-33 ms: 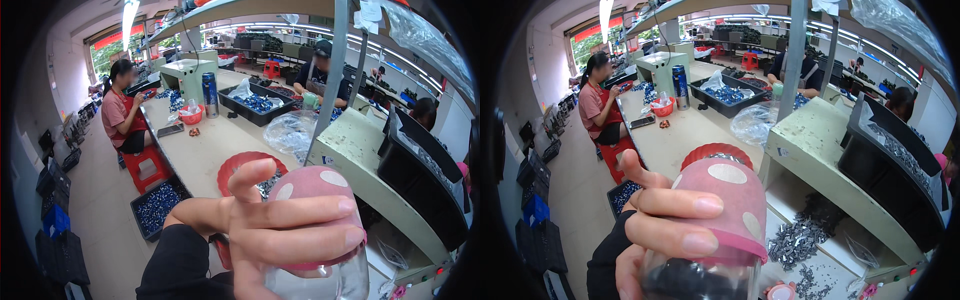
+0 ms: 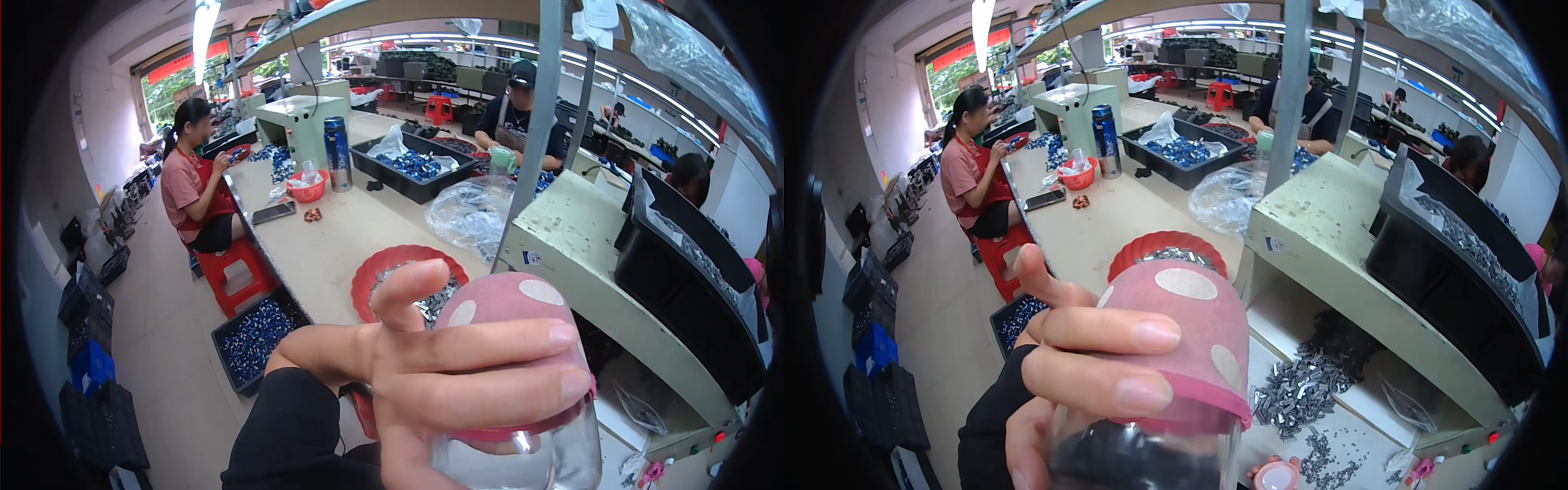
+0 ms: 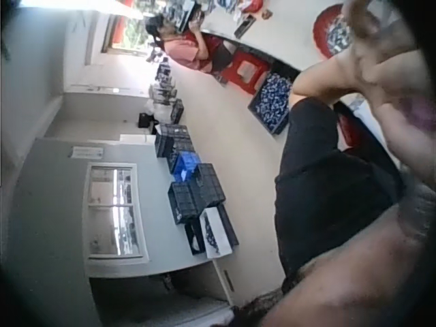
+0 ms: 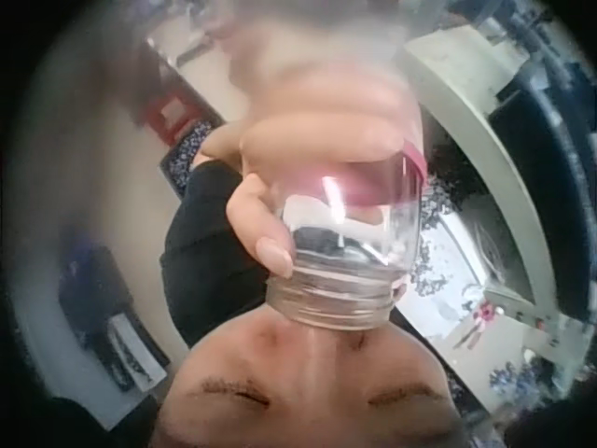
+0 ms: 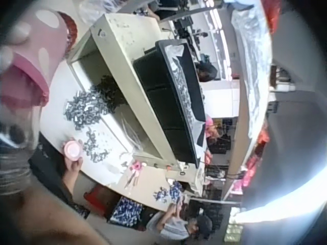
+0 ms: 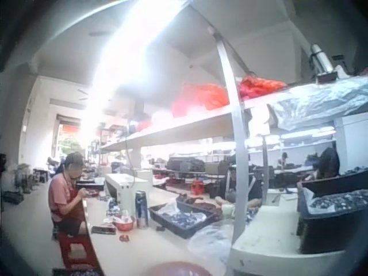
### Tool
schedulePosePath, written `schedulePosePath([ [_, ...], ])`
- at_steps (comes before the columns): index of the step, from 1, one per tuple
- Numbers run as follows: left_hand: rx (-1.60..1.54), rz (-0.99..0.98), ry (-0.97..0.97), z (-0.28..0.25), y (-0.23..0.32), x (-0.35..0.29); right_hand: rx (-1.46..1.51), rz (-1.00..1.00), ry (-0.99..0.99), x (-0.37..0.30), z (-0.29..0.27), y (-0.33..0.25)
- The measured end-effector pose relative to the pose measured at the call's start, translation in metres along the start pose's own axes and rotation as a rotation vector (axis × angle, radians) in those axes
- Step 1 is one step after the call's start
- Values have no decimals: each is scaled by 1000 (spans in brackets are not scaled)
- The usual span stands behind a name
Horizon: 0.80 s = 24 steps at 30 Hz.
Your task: The person puts away a water bottle, then applies glue from a squeeze bottle onto small metal components and fits them together by hand.
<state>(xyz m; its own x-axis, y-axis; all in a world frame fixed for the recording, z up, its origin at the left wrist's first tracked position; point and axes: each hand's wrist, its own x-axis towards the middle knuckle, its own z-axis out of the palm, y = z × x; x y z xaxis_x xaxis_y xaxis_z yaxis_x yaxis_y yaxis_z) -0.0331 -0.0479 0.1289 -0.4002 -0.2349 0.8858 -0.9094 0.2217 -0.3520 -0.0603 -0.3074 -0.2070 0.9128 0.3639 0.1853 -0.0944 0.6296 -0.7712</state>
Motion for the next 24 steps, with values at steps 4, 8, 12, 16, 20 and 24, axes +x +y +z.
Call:
schedulePosePath([
  [4, 265, -277, 127, 18, 15, -38, 75, 22, 107, -14, 16, -1],
  [8, 276, -606, -155, 11, 17, -67, 120, -13, 292, -37, 25, -9],
  [12, -133, -1020, -27, 49, 40, -112, -33, -155, 389, -30, 65, -46],
  [16, -367, -1381, -175, 84, 64, -147, -376, -541, 328, -11, 100, -87],
  [20, -481, -1434, -305, 103, 80, -161, -1300, -583, 113, -1, 132, -114],
  [24, -480, -1476, -359, 106, 85, -154, -1323, -372, -3, 6, 150, -118],
])
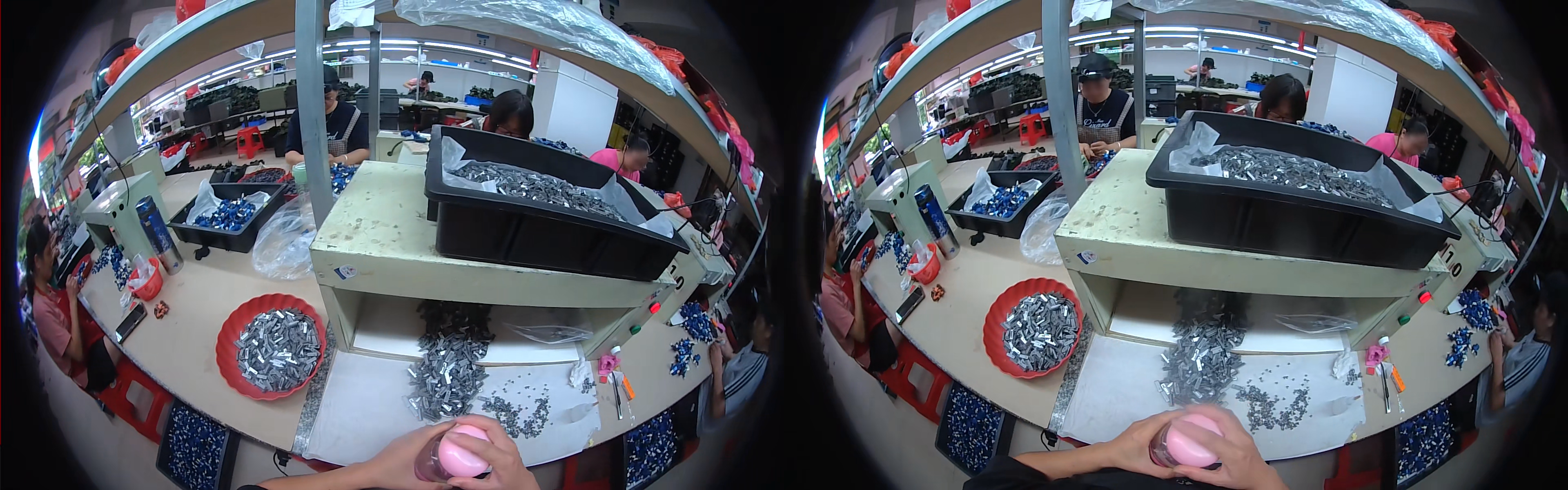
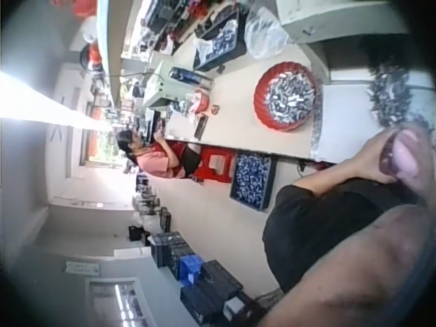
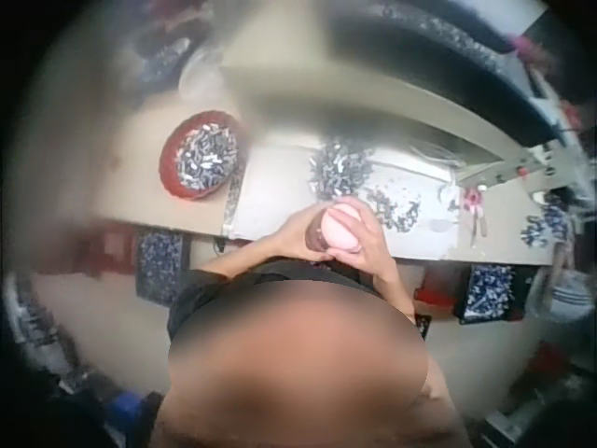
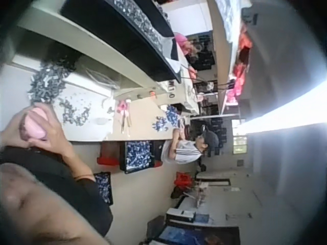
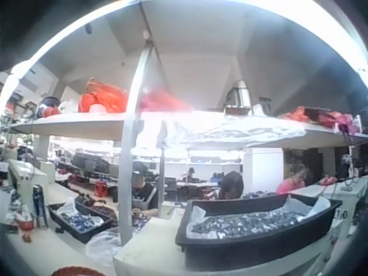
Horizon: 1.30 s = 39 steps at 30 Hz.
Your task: The person puts away a water bottle, then applies glue from a squeeze bottle onto small metal components and fits them together by hand.
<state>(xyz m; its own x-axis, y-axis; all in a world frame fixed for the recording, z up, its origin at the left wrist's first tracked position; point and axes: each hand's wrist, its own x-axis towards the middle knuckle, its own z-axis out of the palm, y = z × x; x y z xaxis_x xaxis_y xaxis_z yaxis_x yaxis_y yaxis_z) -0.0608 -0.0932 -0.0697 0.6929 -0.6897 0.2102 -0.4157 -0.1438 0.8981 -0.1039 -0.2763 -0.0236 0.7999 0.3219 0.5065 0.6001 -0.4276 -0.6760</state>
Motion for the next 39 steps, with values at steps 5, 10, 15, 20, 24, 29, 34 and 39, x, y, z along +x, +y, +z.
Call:
schedulePosePath([
  [5, -185, 66, -206, -4, 1, 6, 150, 60, -59, 5, -6, -5],
  [10, -719, 352, -290, -6, 27, 17, 437, -21, -220, 13, -18, -6],
  [15, -337, 180, -110, -2, 2, 4, 187, 61, -29, 17, -2, -18],
  [20, -322, -104, -161, -12, 24, 8, -114, -12, 99, 14, 0, -12],
  [24, -648, 116, -202, -4, -2, 10, 309, -56, -60, 23, -8, 5],
  [29, -1066, -21, -627, 9, -23, 5, 680, -314, -329, 37, -11, 6],
  [34, -943, 108, -406, -7, 0, 5, 382, -122, -218, 35, -14, -3],
  [39, -146, 124, 112, -22, 12, 6, -307, 252, 56, 7, -8, -37],
])
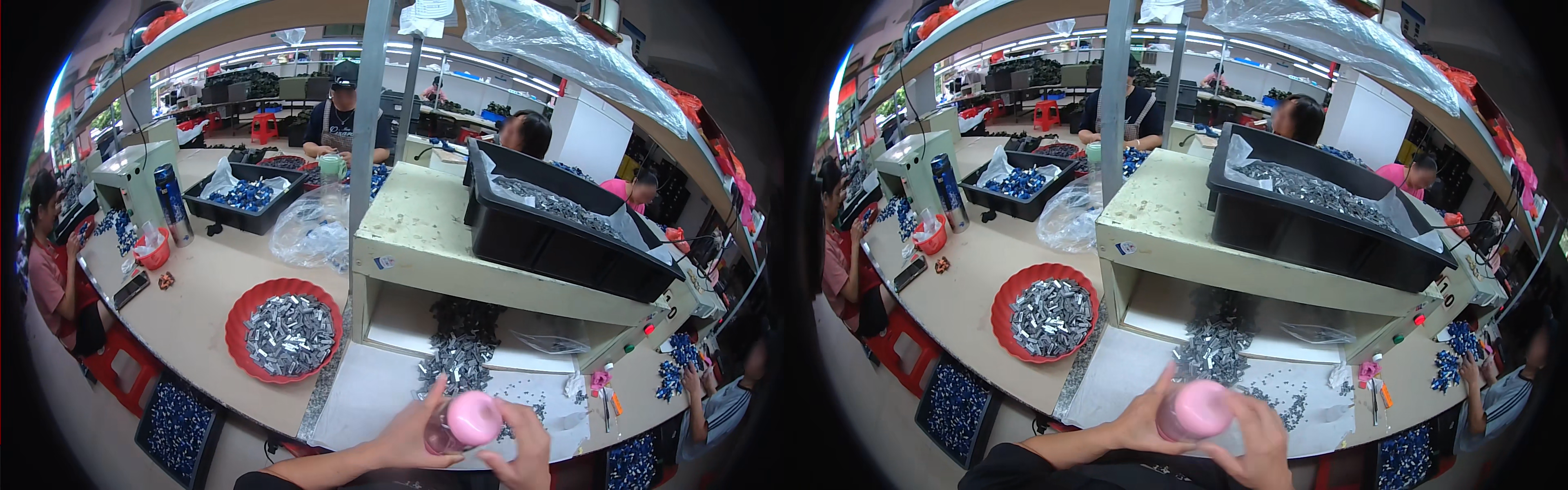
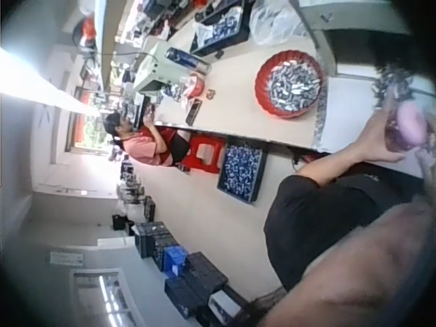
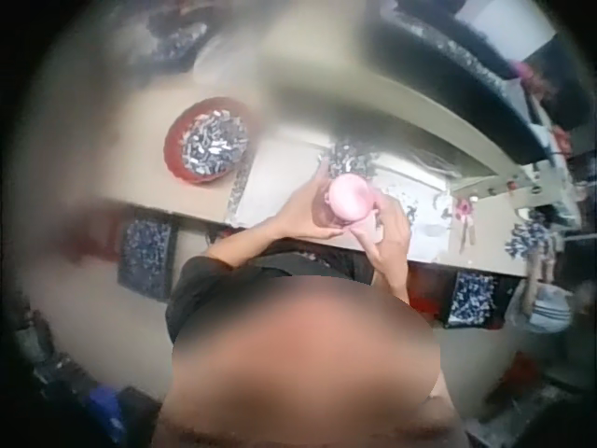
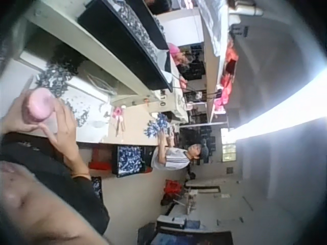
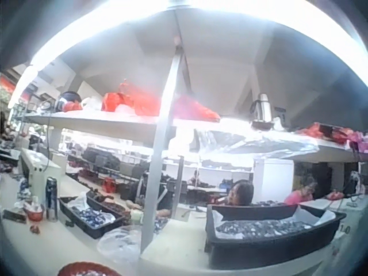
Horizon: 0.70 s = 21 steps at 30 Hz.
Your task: The person puts away a water bottle, then applies glue from a squeeze bottle onto small metal components and fits them together by hand.
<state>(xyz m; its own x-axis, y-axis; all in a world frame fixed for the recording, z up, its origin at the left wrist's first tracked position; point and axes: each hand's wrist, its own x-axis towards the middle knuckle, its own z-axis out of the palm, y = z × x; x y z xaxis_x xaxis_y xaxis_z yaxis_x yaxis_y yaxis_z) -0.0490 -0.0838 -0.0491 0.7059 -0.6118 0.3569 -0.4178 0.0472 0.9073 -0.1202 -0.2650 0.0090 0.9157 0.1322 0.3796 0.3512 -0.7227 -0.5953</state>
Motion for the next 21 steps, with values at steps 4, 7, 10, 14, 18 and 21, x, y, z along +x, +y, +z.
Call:
schedulePosePath([
  [4, -4, 8, 184, -11, -18, -4, 320, 162, 151, -17, -4, 31],
  [7, 46, 83, 174, -11, -11, -3, 532, -172, 112, 19, 17, 20],
  [10, 252, 253, 126, -8, -11, -7, 628, -162, 30, 22, 46, 22],
  [14, 310, 276, 241, 2, -12, -6, 657, -111, 129, 13, 58, 19],
  [18, 277, 355, 300, 2, -16, -9, 700, 2, 179, 3, 72, 6],
  [21, 234, 356, 309, 2, -21, -5, 718, 37, 44, -6, 83, 18],
])
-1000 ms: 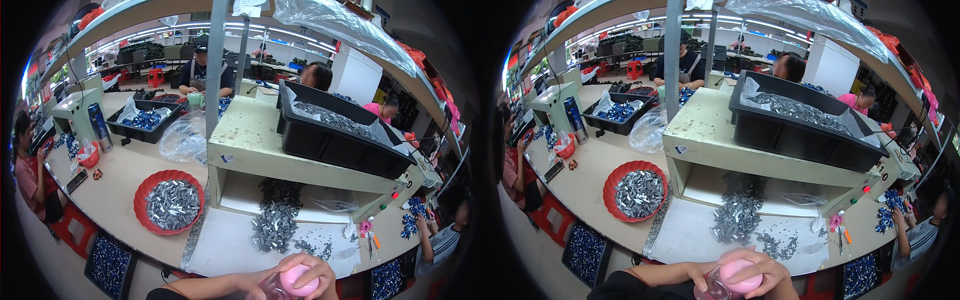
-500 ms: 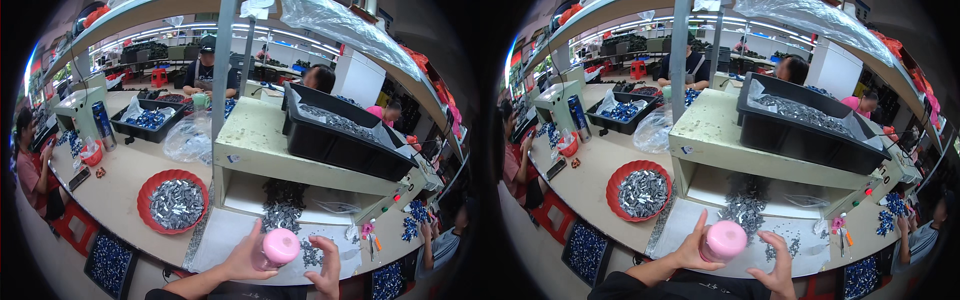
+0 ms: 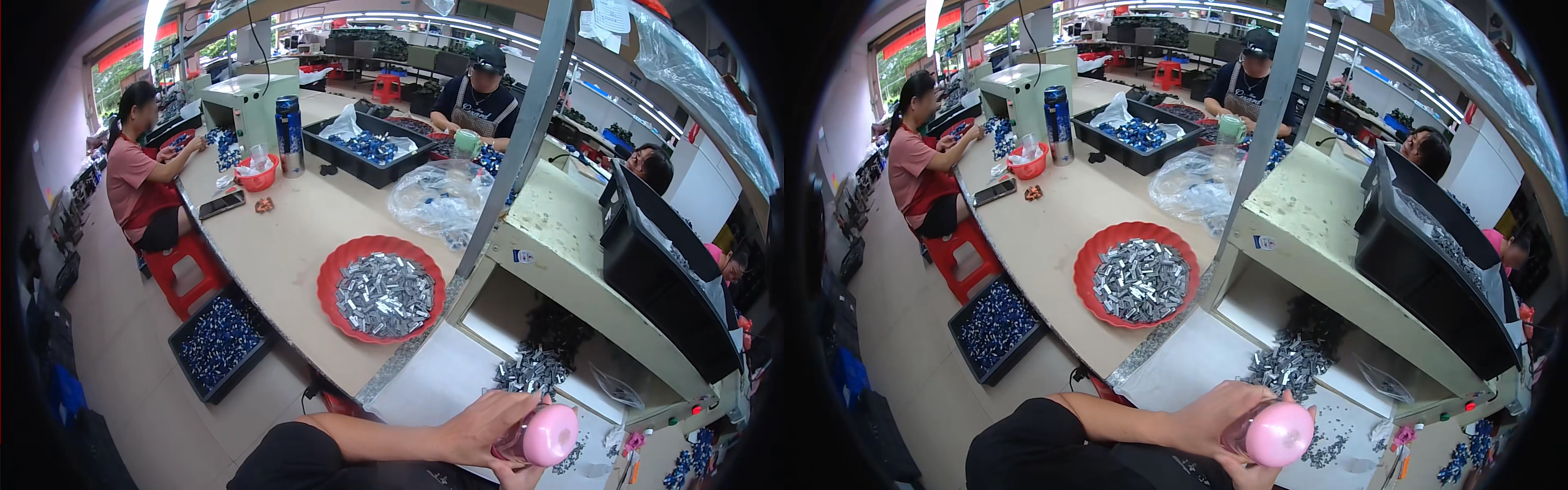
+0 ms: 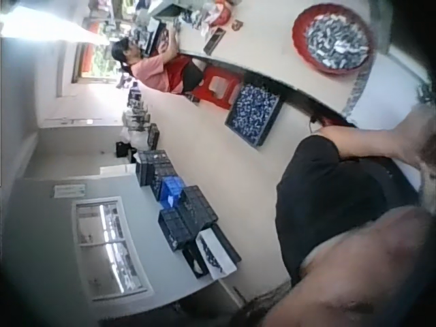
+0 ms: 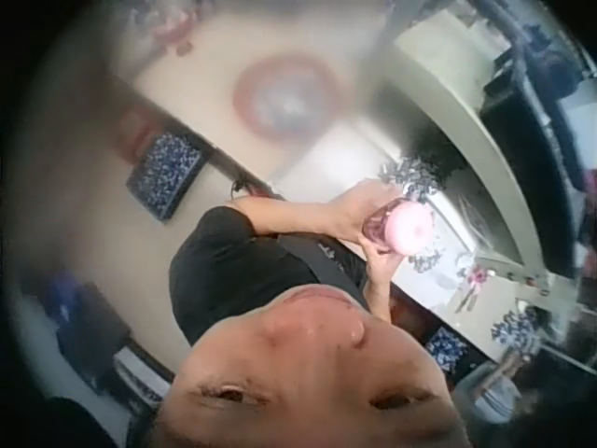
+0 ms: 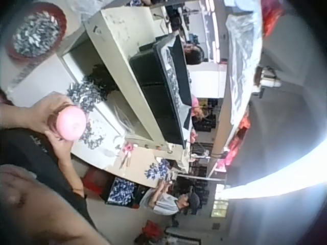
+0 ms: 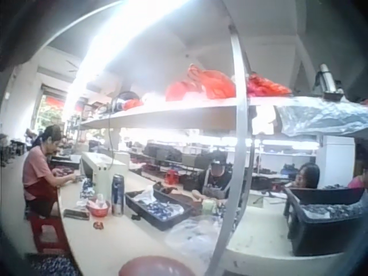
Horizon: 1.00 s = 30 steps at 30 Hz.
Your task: The person puts away a water bottle, then applies glue from a squeeze bottle onto small metal components and fits them together by hand.
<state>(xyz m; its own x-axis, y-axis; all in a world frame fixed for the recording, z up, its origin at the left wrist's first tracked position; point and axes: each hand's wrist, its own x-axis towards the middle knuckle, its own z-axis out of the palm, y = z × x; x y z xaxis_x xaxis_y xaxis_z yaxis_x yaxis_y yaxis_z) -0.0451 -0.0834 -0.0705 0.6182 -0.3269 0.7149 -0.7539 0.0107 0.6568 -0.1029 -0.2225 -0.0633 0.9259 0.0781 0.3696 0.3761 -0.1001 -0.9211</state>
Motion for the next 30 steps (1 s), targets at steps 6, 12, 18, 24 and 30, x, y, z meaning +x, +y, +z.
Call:
schedulePosePath([
  [6, -83, 323, -29, 13, -5, 16, 97, 152, 122, -16, -8, 12],
  [12, -94, 278, 163, -5, -19, 35, 116, -265, 234, 42, -49, -74],
  [18, 44, -24, 319, -4, -71, 15, -675, -631, 361, 142, -142, -198],
  [24, 118, 87, 333, 10, -87, 11, -344, -772, 689, 286, -224, -317],
  [30, 163, 1, 347, 16, -103, 7, -405, -702, 944, 409, -281, -348],
])
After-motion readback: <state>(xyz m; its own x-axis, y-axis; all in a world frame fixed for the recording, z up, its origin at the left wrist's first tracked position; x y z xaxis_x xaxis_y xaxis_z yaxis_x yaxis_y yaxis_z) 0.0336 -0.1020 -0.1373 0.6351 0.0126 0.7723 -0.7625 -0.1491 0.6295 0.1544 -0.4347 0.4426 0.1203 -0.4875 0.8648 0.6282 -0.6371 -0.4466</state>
